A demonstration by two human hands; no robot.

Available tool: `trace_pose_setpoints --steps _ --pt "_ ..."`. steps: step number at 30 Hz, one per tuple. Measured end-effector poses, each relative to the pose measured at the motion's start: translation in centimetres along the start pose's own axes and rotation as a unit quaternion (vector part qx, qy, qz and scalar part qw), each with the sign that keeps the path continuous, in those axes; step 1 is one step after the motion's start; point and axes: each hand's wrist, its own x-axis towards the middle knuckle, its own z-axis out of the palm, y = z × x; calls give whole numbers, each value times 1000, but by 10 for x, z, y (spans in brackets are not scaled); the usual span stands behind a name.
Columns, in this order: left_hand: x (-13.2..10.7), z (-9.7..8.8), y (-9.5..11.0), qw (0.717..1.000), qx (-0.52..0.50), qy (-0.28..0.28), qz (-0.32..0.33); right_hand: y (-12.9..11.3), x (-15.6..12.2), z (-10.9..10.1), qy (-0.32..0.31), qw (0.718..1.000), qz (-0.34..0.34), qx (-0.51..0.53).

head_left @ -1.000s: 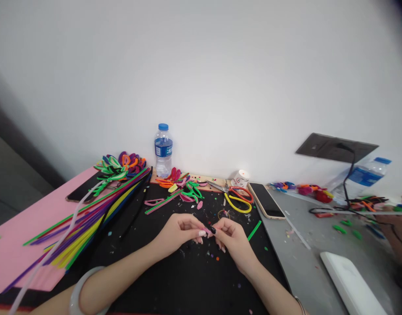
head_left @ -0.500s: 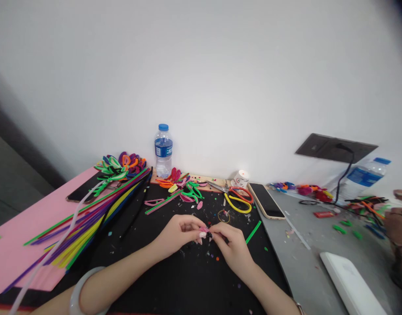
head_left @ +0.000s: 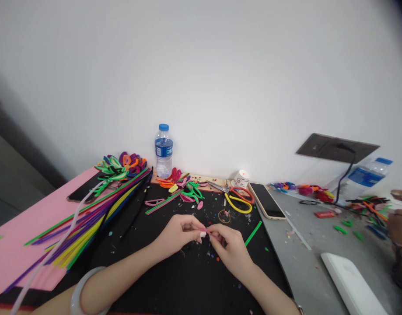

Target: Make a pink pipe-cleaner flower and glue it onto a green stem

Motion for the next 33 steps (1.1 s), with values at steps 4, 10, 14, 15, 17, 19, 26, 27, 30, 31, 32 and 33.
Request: trace_pose_setpoints --steps 4,10,14,15,17,19,26,27,30,31,32,33 --pt "1 -1 -1 1000 -16 -12 -13 3 -2 0 -1 999 -36 -22" --pt "3 -1 -4 999 -20 -20 -21 3 -4 -4 -42 995 -79 -39" --pt "4 -3 -4 998 -31 -39 -42 -1 -4 -6 -93 987 -113 -62" --pt "3 -4 -2 997 -35 -46 -50 -2 -4 -7 -103 986 -120 -61" --pt "3 -6 0 995 -46 -60 -66 -3 -4 -7 -109 986 -117 -39" --pt "3 -7 3 993 -59 -69 -71 -3 -3 -7 -90 992 -91 -3" --pt "3 -7 5 997 -34 -57 -32 -2 2 -8 -32 995 40 88" --pt "2 -7 6 999 0 -52 -6 -2 3 -8 -33 992 59 109" --pt "1 -9 8 984 146 -37 90 -2 5 -9 -35 979 113 168" --pt "1 -10 8 974 192 -37 117 -1 5 -8 -37 974 127 184" --pt "1 -11 9 962 229 -40 140 -1 6 -8 -40 969 138 200" --pt "0 -13 9 952 257 -43 158 0 6 -8 -44 964 147 215"
